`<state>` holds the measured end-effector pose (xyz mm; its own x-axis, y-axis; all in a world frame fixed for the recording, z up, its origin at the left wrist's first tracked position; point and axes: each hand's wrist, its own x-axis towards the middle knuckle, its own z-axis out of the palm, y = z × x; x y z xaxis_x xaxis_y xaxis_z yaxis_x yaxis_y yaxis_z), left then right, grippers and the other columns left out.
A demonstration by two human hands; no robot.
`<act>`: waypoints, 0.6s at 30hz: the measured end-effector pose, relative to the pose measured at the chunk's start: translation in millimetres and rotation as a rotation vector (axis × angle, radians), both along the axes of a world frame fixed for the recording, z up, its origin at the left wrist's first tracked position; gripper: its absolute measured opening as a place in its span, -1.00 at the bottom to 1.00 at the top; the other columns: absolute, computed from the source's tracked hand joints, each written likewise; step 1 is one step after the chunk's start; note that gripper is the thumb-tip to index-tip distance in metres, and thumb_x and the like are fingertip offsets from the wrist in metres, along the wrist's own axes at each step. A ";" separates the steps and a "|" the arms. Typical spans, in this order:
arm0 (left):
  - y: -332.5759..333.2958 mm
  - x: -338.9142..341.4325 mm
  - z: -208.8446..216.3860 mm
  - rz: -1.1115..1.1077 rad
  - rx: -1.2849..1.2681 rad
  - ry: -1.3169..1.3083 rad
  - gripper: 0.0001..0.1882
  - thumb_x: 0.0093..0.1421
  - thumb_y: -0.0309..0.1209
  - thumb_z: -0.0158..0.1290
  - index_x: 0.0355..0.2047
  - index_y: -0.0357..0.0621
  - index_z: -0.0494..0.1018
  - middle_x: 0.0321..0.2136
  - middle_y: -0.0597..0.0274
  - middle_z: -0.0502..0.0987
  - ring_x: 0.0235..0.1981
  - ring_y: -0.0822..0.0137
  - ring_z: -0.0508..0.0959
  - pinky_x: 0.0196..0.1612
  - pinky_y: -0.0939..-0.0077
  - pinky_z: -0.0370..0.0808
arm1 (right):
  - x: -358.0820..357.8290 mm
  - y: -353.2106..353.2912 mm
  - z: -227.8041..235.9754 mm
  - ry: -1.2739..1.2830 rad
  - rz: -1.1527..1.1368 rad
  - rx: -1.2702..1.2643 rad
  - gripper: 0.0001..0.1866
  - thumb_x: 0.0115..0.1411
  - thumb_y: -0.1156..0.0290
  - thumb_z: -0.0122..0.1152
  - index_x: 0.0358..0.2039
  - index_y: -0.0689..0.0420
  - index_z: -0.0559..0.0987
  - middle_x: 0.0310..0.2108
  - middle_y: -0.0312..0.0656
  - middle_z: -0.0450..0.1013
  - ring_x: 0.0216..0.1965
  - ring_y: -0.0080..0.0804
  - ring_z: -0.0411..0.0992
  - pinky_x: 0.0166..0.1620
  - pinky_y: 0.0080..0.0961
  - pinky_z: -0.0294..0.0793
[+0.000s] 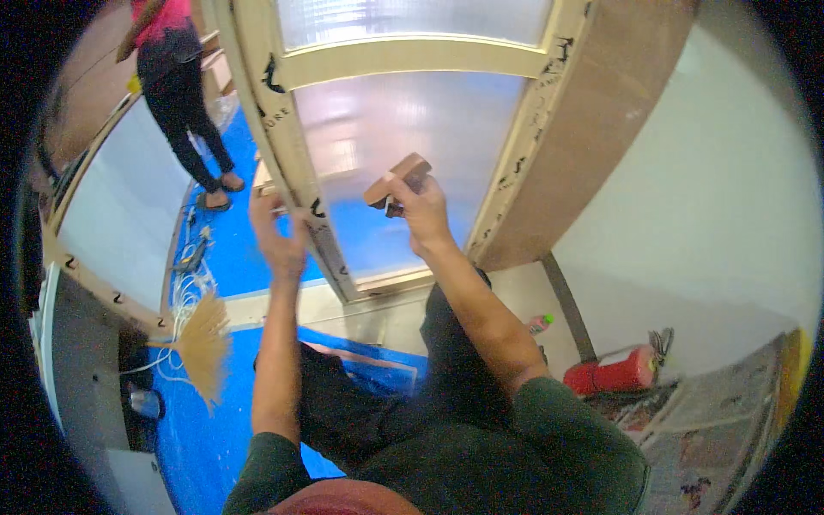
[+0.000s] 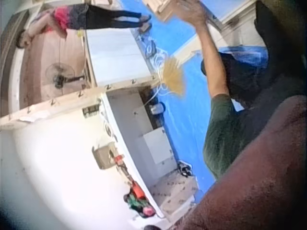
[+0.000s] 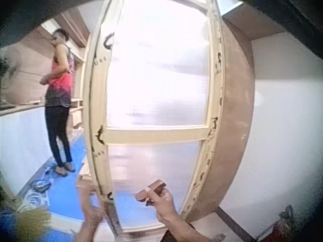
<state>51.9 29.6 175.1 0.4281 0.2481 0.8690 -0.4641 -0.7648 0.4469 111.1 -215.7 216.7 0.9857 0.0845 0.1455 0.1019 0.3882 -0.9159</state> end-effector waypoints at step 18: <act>-100.2 -6.2 116.8 0.025 0.730 0.041 -0.41 0.12 -0.49 0.27 0.17 -0.26 0.39 0.06 -0.02 0.45 0.08 -0.11 0.45 0.14 0.04 0.45 | -27.6 7.4 63.0 0.007 0.187 0.288 -0.61 0.23 0.11 0.50 -0.10 0.08 0.59 -0.21 -0.37 0.53 -0.10 -0.52 0.43 0.06 -0.42 0.38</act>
<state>45.8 -70.6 292.0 0.4659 -0.3785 0.7998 -0.4363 -0.8846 -0.1644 83.5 -208.3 279.7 0.9581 0.2206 0.1828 -0.0018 0.6426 -0.7662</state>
